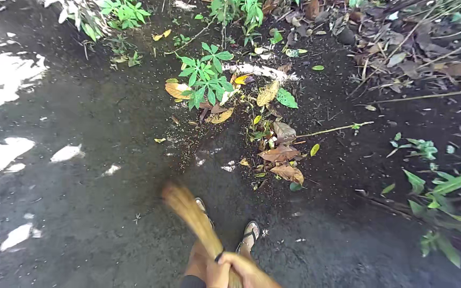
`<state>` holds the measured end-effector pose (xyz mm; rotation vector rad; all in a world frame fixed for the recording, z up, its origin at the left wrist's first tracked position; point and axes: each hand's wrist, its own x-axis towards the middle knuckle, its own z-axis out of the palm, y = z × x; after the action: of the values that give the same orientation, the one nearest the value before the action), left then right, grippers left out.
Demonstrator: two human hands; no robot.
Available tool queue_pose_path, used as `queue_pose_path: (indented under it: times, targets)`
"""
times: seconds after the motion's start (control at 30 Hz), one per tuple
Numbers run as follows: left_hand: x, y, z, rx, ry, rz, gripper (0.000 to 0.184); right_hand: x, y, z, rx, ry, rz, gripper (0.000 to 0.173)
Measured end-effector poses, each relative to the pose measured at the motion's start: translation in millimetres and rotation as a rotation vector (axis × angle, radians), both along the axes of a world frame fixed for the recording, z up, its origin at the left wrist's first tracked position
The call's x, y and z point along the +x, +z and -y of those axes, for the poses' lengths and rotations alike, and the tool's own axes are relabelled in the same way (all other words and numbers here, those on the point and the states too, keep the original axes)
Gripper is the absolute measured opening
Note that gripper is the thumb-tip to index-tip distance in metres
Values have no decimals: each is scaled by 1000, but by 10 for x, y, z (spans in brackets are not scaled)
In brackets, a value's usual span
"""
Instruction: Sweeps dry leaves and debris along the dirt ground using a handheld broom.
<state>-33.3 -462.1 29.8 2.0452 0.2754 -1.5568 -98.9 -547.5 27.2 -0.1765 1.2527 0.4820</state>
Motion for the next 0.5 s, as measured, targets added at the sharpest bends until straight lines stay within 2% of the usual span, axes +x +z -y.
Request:
queue_pose_path:
  times: [0.07,0.1,0.17,0.23,0.33,0.4,0.43,0.5]
  targets:
    - [279,-315,544,-139,-154,-82,53,51,-365,313,-149,-208,-59,15]
    - [394,-475,876,-223,-241,-112,51,128,-432,535,-250,-309,-95,14]
    - [621,-610,1493,-280,-458,-170,58,327,-410,925,-420,-469,-156,16]
    - [830,-641,1828,-296,-642,-181,70,532,-371,1105,-549,-568,-145,17]
    - [1096,-482,1641,-423,-633,-125,72,752,-243,920,-639,-563,-54,18]
    - [1227,-198,1282,-483,-560,-96,72,864,36,604,-654,-524,-56,36]
    - [1255,1,1070,-460,-530,-84,71,890,225,406,-635,-505,-69,39]
    - [1248,442,630,-330,-444,-36,64,889,567,30,-538,-452,-45,21]
